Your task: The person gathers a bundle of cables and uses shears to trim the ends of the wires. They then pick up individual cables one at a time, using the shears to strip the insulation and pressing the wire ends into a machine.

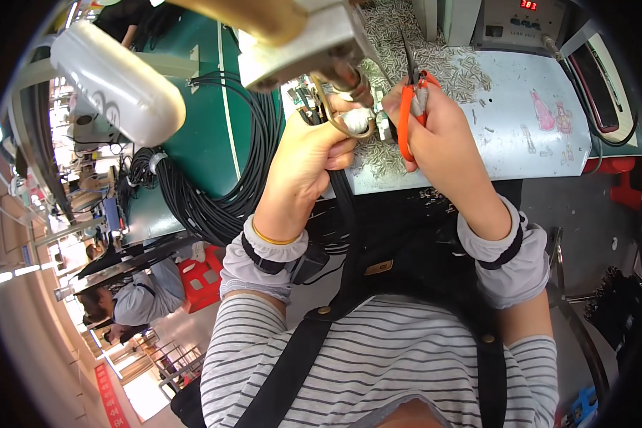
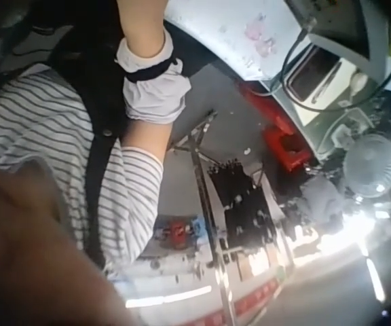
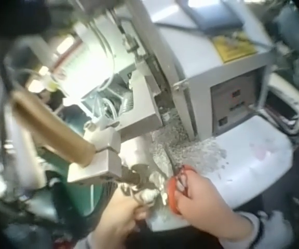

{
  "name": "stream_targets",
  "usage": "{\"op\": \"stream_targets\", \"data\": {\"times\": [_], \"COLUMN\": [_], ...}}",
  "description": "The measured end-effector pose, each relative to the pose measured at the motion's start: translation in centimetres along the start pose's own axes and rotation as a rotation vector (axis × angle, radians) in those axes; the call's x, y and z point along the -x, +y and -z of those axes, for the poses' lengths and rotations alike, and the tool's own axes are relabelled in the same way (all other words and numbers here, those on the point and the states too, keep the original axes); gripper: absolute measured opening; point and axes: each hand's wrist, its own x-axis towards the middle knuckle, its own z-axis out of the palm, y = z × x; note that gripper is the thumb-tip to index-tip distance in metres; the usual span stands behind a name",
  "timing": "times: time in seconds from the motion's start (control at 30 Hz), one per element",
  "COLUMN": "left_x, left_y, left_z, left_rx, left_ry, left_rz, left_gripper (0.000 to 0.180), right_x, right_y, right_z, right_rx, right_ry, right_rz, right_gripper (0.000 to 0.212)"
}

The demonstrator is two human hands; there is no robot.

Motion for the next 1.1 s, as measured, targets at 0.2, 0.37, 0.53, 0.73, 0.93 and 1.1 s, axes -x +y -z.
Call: {"op": "stream_targets", "data": {"times": [0.2,0.37,0.53,0.73,0.93,1.1], "left_x": [2.5,5.4,7.1,7.7,8.0,6.8], "left_y": [0.0,-1.6,-2.9,-3.5,-3.4,-4.7], "left_z": [-0.7,-1.5,-2.2,-2.1,-3.0,-2.3], "left_rx": [-0.065,-0.323,-0.558,-0.334,-0.365,-0.82], "left_ry": [-0.036,0.036,-0.117,-0.175,-0.092,0.017], "left_rz": [0.035,-0.148,-0.002,0.008,-0.058,-0.725], "left_gripper": [0.013,0.02,0.014,0.014,0.016,0.018], "right_x": [2.4,4.7,5.8,6.2,6.5,7.2], "right_y": [-0.8,-1.0,-1.9,-1.4,-1.0,-0.9], "right_z": [0.1,0.6,-0.2,-0.1,0.3,-0.2], "right_rx": [-0.156,-0.188,0.007,-0.07,-0.048,-0.088], "right_ry": [-0.029,0.007,-0.128,-0.07,-0.06,0.009], "right_rz": [0.017,0.15,0.337,0.262,0.078,-0.104], "right_gripper": [0.013,0.011,0.009,0.011,0.013,0.019]}}
